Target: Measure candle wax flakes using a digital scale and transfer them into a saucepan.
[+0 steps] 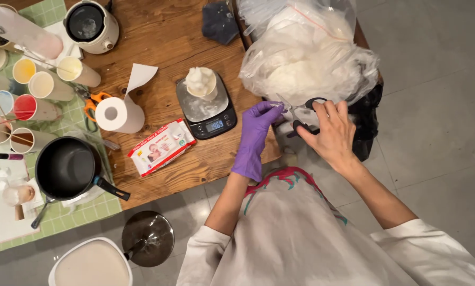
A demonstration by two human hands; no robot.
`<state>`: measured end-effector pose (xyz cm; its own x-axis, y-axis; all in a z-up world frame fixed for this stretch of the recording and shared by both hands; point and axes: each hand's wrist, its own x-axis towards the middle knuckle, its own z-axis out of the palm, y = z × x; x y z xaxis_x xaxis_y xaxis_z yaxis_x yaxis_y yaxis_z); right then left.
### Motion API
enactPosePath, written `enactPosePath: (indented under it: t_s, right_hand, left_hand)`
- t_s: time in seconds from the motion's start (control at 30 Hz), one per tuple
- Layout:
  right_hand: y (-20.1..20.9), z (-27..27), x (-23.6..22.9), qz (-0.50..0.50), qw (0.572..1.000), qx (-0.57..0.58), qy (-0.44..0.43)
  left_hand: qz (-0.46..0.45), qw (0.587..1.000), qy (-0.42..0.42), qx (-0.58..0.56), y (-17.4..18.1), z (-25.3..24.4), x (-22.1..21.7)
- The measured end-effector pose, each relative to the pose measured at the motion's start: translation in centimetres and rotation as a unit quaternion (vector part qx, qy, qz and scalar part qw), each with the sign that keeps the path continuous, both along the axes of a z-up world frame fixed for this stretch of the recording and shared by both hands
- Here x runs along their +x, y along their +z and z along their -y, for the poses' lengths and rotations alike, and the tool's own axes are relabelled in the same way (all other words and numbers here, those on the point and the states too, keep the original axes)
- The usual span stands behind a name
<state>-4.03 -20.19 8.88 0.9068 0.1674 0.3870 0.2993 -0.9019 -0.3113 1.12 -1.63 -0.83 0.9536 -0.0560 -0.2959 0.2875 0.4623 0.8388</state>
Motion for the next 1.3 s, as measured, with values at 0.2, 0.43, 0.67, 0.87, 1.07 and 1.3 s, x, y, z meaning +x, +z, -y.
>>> enactPosePath:
  t_s: [0.2,0.43,0.67,0.87,1.07,1.3]
  right_hand:
    - [1.1,4.2,2.8,0.005,1.0,-0.009,0.026]
    - [1.3,8.4,6.0,-0.004,0.998,0.009,0.058]
    - [1.0,12.6,7.8,-0.032,0.998,0.041,0.022]
    - [0.7,14.3,8.0,-0.051,0.996,0.077,0.019]
    - [0.3,15.3,7.7,-0.078,0.992,0.102,0.01]
    - [0.1,15.9,7.5,-0.069,0.99,0.122,0.01]
  left_hand:
    - [0.039,0.998,0.048,-0.015,1.7,4.0,1.6]
    - [0.039,0.996,0.082,0.02,4.9,5.6,3.9]
    - [0.084,0.88,0.055,0.464,5.8,4.6,8.2]
    - [0.046,0.649,-0.157,0.743,0.9,6.2,14.2]
    - [-0.04,0.674,-0.26,0.691,-3.8,4.6,18.0]
    - [-0.054,0.733,-0.251,0.63,-9.5,2.3,20.0]
